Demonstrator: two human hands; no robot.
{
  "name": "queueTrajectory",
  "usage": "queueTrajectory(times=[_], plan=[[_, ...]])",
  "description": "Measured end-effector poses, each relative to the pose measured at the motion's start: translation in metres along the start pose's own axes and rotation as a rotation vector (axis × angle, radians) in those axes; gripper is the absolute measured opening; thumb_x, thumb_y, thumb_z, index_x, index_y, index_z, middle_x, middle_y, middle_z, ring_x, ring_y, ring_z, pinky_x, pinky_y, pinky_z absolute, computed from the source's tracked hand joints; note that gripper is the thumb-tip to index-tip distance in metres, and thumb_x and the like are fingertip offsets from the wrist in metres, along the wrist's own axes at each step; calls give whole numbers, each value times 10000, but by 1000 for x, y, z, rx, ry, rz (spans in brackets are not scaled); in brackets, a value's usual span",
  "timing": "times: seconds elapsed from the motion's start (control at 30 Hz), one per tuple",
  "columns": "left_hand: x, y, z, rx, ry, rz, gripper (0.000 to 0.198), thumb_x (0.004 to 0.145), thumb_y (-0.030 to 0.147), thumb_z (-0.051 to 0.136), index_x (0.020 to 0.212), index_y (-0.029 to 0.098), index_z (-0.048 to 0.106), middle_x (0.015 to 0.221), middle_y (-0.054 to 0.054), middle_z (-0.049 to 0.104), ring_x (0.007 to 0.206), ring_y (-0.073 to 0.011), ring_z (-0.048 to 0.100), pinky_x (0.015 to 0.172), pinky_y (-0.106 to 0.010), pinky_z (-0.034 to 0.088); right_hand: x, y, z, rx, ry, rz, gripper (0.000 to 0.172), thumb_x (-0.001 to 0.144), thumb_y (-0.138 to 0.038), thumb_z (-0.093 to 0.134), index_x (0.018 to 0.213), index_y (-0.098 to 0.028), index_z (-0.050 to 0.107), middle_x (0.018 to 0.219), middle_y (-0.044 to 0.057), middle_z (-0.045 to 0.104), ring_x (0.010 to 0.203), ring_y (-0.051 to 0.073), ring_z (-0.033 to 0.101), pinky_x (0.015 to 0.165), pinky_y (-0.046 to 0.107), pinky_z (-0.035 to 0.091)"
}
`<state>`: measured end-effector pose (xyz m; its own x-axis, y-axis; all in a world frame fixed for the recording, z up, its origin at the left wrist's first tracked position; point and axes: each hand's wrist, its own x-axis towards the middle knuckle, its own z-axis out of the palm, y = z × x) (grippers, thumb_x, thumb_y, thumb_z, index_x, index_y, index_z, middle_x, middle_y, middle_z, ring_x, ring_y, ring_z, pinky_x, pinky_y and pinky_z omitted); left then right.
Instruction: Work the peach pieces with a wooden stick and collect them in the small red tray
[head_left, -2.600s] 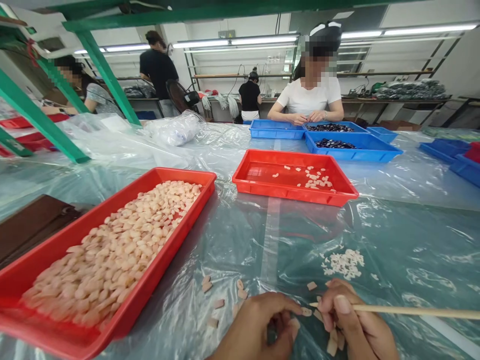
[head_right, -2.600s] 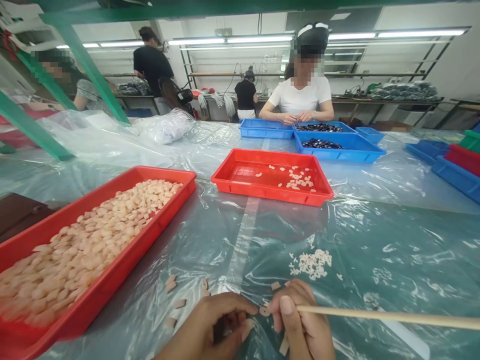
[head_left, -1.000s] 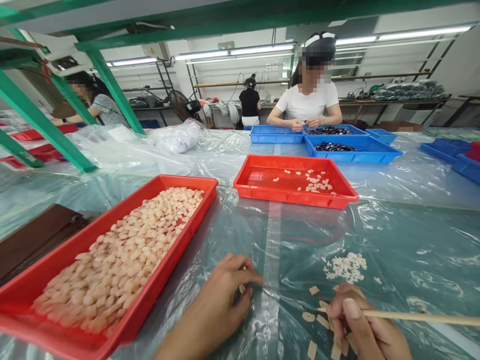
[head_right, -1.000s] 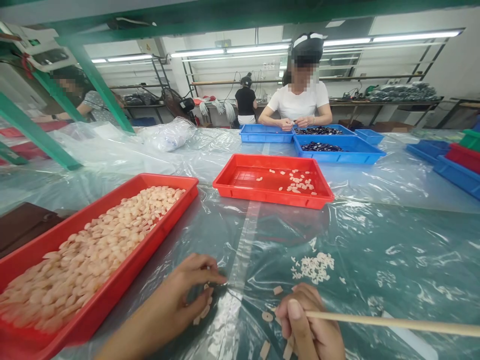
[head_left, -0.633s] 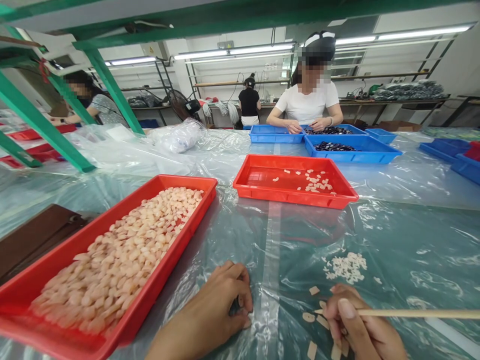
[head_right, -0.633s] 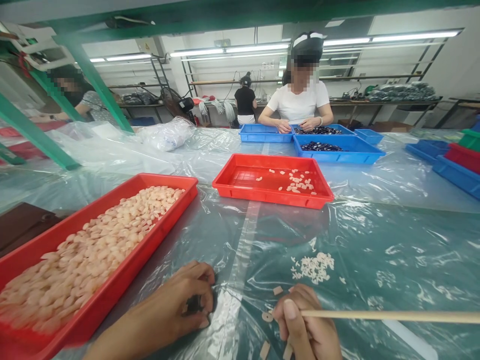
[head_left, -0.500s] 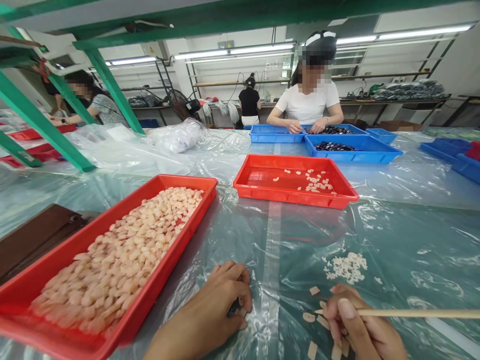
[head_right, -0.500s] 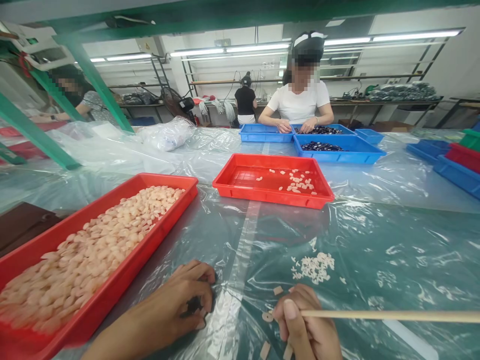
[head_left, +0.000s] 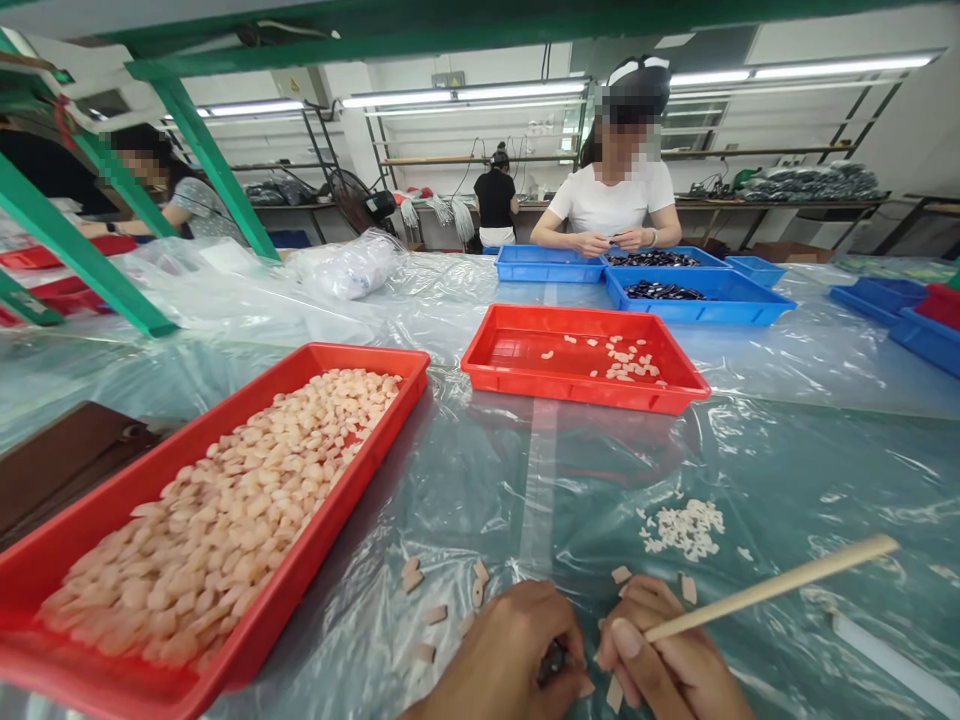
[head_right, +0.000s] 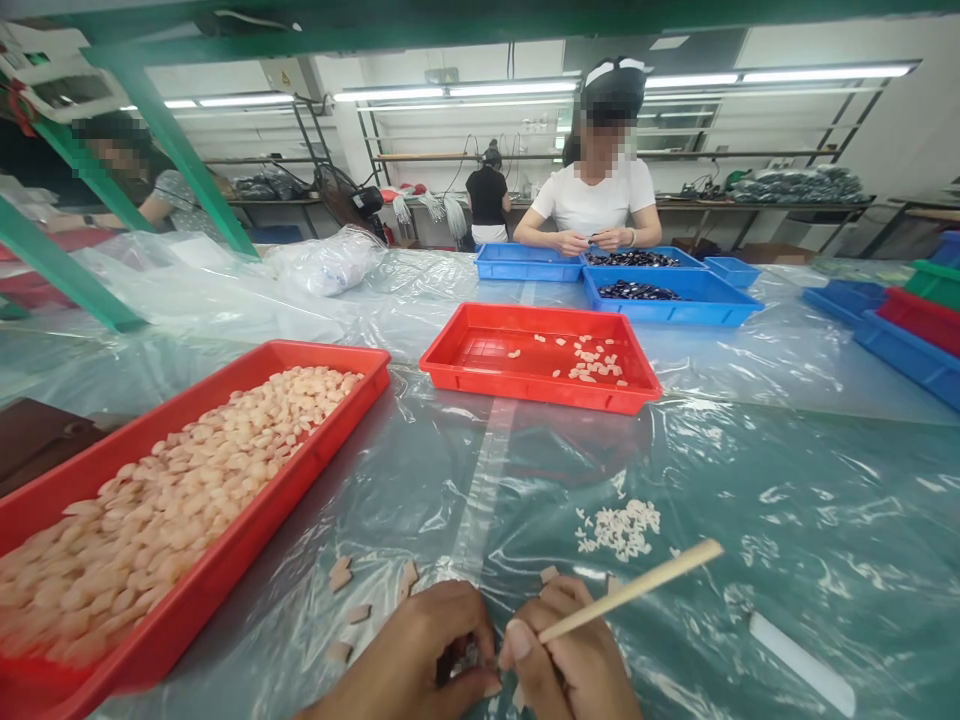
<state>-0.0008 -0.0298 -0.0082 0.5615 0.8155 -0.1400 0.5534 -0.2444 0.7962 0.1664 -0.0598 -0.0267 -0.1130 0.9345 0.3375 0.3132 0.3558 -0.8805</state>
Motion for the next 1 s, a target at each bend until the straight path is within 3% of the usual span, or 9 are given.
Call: queueTrajectory(times=[0.17, 0.37, 0.57, 0.7, 0.9, 1.0], plan=[[-5, 0, -6, -28, -14, -44, 158, 649, 18, 719, 723, 152, 680, 713, 11, 578, 681, -143, 529, 627, -195, 372, -2, 6, 3, -75, -102, -42, 401, 977, -377, 343, 619, -246, 467, 539, -58, 498, 616, 172, 541, 890, 375, 356], [-6, 2, -6, -29, -16, -42, 158, 680, 16, 681, 739, 162, 692, 733, -1, 606, 706, -154, 557, 654, -207, 388, -5, 9, 9, -182, -96, -19, 409, 988, -403, 314, 636, -254, 458, 482, -67, 442, 595, 176, 556, 810, 379, 401], [-7, 3, -4, -7, -1, -79, 116, 697, 55, 687, 754, 155, 695, 714, 4, 593, 675, -149, 547, 614, -204, 377, -2, 12, 4, -378, -167, -277, 358, 1003, -325, 305, 679, -243, 434, 559, -62, 527, 532, 138, 518, 720, 334, 422], [-6, 1, -2, -1, 16, -52, 93, 718, 57, 681, 755, 138, 706, 746, -19, 620, 724, -159, 573, 638, -202, 384, -1, 14, 4, -475, -207, -345, 398, 1009, -317, 277, 631, -226, 361, 512, -77, 490, 461, 110, 473, 704, 321, 412], [-7, 1, -1, 0, 21, -62, 74, 701, 78, 710, 744, 137, 721, 724, -21, 613, 686, -154, 564, 603, -198, 384, -3, 8, 8, -252, -69, -208, 387, 1005, -403, 273, 695, -257, 454, 510, -92, 496, 485, 126, 498, 816, 363, 368], [-7, 0, -1, 8, 28, -37, 62, 713, 79, 697, 740, 130, 723, 724, -30, 618, 700, -164, 578, 626, -204, 396, -2, 4, 9, -171, -70, -152, 397, 999, -420, 294, 671, -256, 443, 550, -87, 533, 542, 137, 535, 830, 370, 345]])
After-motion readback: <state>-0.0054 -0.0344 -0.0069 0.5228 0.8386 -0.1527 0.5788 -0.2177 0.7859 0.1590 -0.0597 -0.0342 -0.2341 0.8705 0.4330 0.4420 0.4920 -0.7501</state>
